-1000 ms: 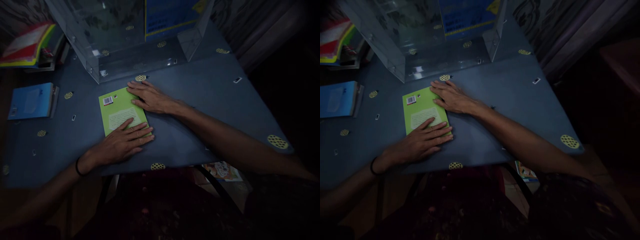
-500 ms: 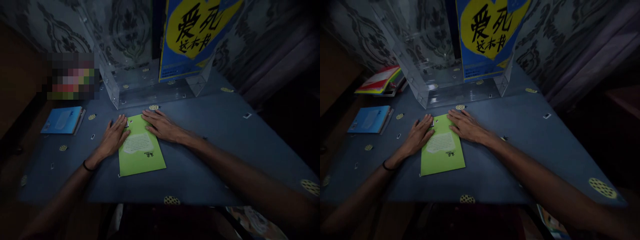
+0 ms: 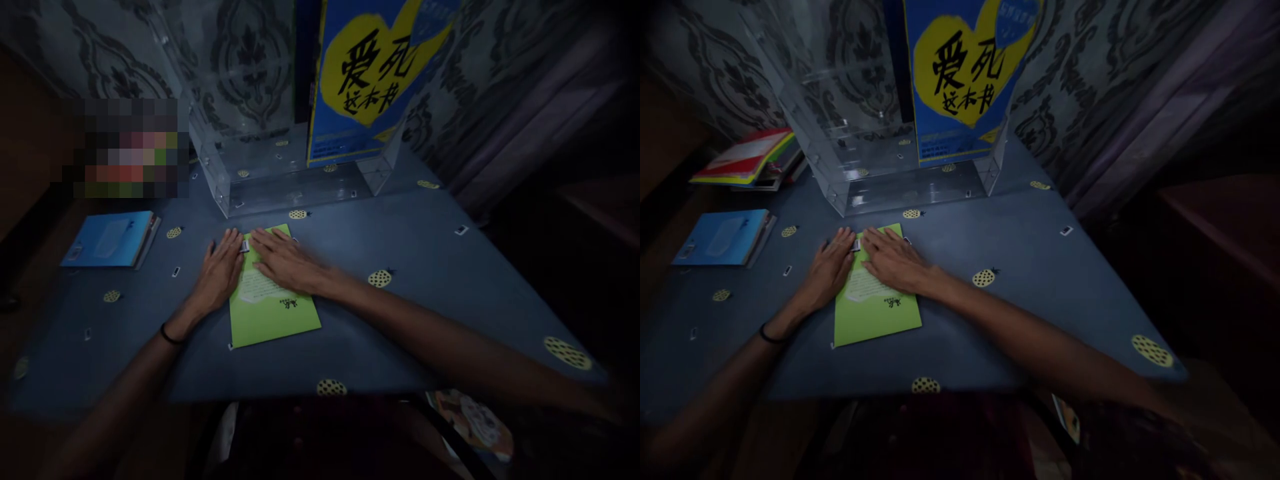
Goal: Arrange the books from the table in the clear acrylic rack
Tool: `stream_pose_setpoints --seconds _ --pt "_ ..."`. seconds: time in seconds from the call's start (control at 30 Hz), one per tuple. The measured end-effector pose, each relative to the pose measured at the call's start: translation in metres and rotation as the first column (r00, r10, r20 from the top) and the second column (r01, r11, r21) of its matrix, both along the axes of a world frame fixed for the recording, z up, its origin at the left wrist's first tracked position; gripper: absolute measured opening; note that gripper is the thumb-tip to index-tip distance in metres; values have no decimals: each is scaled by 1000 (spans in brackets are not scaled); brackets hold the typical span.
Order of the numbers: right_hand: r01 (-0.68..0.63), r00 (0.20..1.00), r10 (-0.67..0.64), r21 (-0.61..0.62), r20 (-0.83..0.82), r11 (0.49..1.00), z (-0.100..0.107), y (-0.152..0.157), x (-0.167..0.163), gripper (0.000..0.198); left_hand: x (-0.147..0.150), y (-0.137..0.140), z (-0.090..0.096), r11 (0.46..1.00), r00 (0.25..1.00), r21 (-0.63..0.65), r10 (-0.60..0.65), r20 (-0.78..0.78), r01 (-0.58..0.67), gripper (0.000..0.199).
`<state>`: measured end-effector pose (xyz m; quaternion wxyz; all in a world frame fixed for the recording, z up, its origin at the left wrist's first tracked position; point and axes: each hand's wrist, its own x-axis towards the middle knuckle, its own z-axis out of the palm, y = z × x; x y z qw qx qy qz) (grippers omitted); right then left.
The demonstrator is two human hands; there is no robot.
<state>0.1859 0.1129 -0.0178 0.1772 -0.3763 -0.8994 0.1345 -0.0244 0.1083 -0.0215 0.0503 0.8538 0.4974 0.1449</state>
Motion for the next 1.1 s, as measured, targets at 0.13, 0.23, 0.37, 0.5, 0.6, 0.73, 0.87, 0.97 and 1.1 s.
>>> stream_pose_setpoints --seconds 0.13,0.23,0.37,0.5,0.6,0.73,0.87,0.97,1.1 --pt "79 996 -79 -20 -27 997 -9 2 22 56 -2 0 4 999 999 -50 -16 -38 14 58" --pt "88 995 -89 -18 -44 996 -15 1 26 57 -5 -5 9 993 994 -101 -70 -83 61 63" --pt "103 994 -102 14 -45 995 -18 -1 24 55 -10 -33 14 980 973 -130 -170 -155 151 65" --pt "114 993 -114 8 -23 993 -15 -1 22 56 -12 -75 16 963 940 -135 -259 -222 234 64" --pt "124 992 -124 9 -12 992 -13 -5 22 56 -16 -97 20 951 926 -138 -301 -227 275 64" --pt "94 995 -94 27 -20 995 -17 -20 27 54 -29 -96 37 902 889 -187 -420 -180 389 61" --pt "49 998 -47 41 -47 998 -23 -35 36 53 -43 -71 58 826 817 -279 -546 -183 490 60" --pt "42 997 -40 49 -60 998 -24 -39 39 52 -42 -52 69 796 757 -297 -599 -262 527 72" --pt "42 997 -39 46 -63 998 -20 -40 38 50 -29 -36 78 745 641 -266 -664 -386 612 73"
